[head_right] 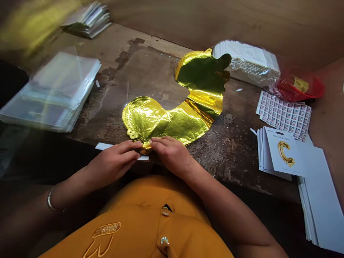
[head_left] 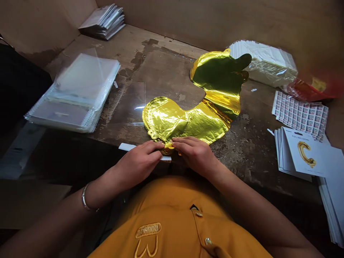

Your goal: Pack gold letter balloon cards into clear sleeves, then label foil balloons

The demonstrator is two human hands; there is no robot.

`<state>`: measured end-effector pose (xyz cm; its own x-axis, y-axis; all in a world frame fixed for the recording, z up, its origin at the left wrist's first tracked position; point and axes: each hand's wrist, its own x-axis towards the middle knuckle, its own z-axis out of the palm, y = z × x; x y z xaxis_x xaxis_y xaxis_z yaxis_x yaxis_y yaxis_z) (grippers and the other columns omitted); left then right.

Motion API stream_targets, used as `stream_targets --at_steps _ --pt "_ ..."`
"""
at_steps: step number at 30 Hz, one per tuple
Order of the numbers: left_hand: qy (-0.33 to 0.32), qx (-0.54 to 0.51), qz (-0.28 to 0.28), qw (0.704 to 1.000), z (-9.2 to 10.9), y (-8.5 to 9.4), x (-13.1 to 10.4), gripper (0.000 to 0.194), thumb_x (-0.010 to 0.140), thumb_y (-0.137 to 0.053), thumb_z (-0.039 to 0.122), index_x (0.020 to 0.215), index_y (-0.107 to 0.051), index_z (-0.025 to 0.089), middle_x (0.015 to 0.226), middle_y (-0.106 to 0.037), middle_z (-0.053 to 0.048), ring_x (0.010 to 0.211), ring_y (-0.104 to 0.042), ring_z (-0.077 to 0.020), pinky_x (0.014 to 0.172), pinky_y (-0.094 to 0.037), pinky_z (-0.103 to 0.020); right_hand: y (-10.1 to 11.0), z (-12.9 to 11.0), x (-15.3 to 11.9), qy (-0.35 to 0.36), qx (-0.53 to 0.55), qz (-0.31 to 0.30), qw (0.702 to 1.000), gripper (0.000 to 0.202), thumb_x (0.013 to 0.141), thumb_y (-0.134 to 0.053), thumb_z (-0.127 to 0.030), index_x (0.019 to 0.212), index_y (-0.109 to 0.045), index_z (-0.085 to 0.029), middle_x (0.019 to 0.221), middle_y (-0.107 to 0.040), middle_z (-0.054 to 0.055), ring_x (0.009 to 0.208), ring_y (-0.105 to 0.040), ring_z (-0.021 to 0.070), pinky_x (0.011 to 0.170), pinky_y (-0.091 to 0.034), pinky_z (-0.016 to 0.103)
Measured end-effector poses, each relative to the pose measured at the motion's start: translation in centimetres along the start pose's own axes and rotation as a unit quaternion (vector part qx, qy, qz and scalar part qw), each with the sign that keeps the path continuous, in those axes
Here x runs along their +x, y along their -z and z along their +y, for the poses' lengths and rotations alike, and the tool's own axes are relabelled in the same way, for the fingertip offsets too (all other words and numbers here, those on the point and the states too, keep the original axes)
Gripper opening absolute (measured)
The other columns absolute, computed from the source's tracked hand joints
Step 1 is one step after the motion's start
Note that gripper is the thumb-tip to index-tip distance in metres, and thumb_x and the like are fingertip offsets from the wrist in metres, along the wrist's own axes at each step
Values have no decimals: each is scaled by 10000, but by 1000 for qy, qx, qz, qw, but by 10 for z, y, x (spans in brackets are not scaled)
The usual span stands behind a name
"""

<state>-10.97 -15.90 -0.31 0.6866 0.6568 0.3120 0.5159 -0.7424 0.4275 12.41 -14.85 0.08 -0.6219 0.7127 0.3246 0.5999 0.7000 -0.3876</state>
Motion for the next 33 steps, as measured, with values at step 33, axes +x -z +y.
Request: stream_targets --at_steps 33 --pt "-68 -14 -142 987 0 9 43 166 896 -489 166 906 -655 159 1161 -599 -135 1132 -547 -245 973 -483 -412 18 4 40 -240 168 95 951 323 927 -458 -348 727 -632 -163 663 -606 4 624 -544 124 616 -426 242"
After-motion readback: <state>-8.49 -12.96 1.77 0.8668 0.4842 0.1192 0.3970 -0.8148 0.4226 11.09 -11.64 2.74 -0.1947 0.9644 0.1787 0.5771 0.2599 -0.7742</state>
